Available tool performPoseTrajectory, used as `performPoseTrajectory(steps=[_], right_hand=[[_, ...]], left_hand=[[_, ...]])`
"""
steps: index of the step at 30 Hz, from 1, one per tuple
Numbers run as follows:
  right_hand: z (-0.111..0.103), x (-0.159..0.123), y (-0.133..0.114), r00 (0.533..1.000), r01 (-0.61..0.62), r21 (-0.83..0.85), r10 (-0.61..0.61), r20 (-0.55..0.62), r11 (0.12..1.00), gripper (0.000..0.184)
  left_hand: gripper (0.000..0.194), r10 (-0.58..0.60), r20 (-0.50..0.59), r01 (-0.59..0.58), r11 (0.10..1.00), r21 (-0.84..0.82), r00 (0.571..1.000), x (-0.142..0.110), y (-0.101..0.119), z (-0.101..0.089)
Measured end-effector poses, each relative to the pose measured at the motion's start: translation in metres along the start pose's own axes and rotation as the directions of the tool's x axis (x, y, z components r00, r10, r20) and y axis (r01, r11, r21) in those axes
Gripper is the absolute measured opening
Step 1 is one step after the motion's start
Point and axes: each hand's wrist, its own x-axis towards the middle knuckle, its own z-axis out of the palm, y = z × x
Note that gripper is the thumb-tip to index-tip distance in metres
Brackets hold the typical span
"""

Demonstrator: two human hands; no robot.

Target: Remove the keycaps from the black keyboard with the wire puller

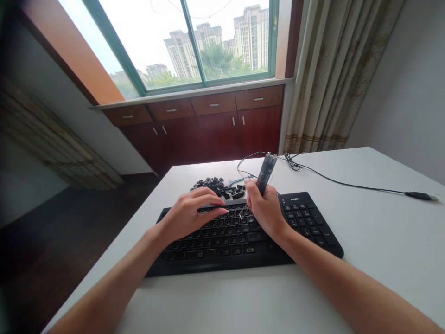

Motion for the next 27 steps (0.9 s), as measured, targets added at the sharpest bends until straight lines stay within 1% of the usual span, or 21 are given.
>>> performPoseTrajectory(steps=[1,3,5,7,9,11,16,22,27], right_hand=[[0.0,0.0,0.0,1.0,-0.005,0.004,0.005,0.003,1.0,0.055],[0.0,-0.001,0.0,1.0,-0.009,0.017,0.009,0.009,1.0,0.053],[-0.001,-0.001,0.0,1.0,-0.009,0.027,0.009,0.016,1.0,0.052],[-0.001,-0.002,0.0,1.0,-0.005,0.025,0.005,0.024,1.0,0.052],[-0.002,-0.002,0.0,1.0,-0.001,0.015,0.0,0.031,1.0,0.052],[-0.002,-0.002,-0.001,0.999,0.0,0.009,0.0,0.035,1.0,0.053],[-0.001,-0.002,-0.002,0.999,-0.01,0.013,0.009,0.042,1.0,0.052],[-0.001,-0.002,-0.002,0.999,-0.005,0.004,0.005,0.046,1.0,0.052],[-0.001,-0.002,-0.006,0.999,-0.009,-0.007,0.009,0.049,1.0,0.053]], left_hand=[[0.02,-0.058,-0.038,0.059,0.998,0.035,0.998,-0.001,-0.005,-0.002],[0.021,-0.172,-0.108,0.186,0.973,0.139,0.979,-0.004,-0.018,-0.008],[0.021,-0.264,-0.139,0.292,0.925,0.243,0.954,-0.007,-0.03,-0.012],[0.021,-0.341,-0.144,0.369,0.88,0.298,0.929,-0.009,-0.04,-0.015],[0.021,-0.39,-0.136,0.413,0.856,0.312,0.911,-0.011,-0.047,-0.016],[0.02,-0.405,-0.123,0.423,0.853,0.306,0.906,-0.013,-0.05,-0.014],[0.018,-0.386,-0.107,0.4,0.873,0.28,0.916,-0.015,-0.051,-0.008],[0.021,-0.376,-0.13,0.397,0.883,0.249,0.918,-0.013,-0.05,-0.007],[0.019,-0.368,-0.132,0.39,0.891,0.232,0.92,-0.012,-0.049,-0.007]])
